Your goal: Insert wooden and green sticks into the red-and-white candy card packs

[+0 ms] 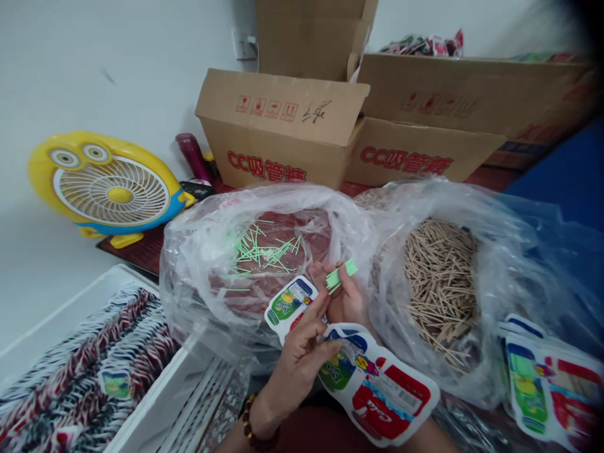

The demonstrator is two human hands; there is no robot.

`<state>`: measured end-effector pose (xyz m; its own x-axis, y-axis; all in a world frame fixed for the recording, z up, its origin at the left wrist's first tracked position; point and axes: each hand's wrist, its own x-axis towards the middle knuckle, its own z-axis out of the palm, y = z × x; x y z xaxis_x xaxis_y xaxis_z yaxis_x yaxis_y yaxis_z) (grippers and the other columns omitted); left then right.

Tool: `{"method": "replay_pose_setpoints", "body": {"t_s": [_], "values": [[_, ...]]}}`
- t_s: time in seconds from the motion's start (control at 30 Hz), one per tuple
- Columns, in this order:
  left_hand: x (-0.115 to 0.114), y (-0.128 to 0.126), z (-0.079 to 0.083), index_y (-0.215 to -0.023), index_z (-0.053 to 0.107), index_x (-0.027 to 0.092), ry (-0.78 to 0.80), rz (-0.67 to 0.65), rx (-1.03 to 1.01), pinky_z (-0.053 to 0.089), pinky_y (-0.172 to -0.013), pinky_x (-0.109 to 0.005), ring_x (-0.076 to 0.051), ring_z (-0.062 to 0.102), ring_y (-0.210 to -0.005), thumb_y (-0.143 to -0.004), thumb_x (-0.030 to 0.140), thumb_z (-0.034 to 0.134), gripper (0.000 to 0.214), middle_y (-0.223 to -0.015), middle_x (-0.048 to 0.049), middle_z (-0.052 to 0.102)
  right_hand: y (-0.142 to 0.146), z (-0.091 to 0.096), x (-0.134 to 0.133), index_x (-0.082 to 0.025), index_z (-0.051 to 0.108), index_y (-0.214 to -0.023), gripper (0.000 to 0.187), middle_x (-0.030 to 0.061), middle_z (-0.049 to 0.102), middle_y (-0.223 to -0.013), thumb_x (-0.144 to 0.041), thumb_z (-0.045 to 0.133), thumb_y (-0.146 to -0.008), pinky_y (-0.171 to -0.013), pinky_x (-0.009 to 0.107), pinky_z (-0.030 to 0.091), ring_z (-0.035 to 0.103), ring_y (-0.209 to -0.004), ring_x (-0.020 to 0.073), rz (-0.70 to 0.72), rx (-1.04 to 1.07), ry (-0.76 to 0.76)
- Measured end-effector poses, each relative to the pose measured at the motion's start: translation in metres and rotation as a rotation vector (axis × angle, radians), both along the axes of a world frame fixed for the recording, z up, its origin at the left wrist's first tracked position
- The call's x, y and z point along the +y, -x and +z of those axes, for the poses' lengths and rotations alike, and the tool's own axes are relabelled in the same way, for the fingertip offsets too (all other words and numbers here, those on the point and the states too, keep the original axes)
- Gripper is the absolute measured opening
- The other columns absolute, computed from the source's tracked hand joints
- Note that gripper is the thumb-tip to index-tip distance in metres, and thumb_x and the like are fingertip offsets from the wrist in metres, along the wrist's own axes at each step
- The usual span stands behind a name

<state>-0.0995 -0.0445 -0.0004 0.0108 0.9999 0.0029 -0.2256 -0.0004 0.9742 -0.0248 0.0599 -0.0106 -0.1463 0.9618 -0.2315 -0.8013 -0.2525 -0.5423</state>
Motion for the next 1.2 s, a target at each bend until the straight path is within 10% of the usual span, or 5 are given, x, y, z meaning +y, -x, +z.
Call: {"method": "replay_pose_setpoints", "body": {"t_s": [0.33, 1.2], "values": [[-0.006, 0.002, 0.006, -0.074, 0.061, 0.018, -0.068, -0.012, 0.238, 0.027, -0.113, -0.04, -0.026, 0.03, -0.139, -0.089, 0.026, 0.058, 0.017, -0.153, -0.0069, 0.031, -0.008, 0.014, -0.004, -0.017, 0.063, -0.075, 0.042, -0.0019, 0.074, -0.071, -0.024, 0.03, -0.099, -0.104, 0.044, 0.042, 0.071, -0.079, 0.0113, 0.121, 0.283, 0.294], [-0.007, 0.004, 0.013, -0.075, 0.059, 0.019, -0.133, -0.047, 0.449, 0.03, -0.11, -0.035, -0.024, 0.034, -0.137, -0.091, 0.028, 0.054, 0.019, -0.151, -0.0078, 0.034, -0.011, 0.016, -0.01, -0.02, 0.064, -0.077, 0.019, -0.002, 0.074, -0.075, -0.019, 0.05, -0.09, -0.099, 0.044, 0.046, 0.071, -0.082, 0.0142, 0.144, 0.297, 0.346]]}}
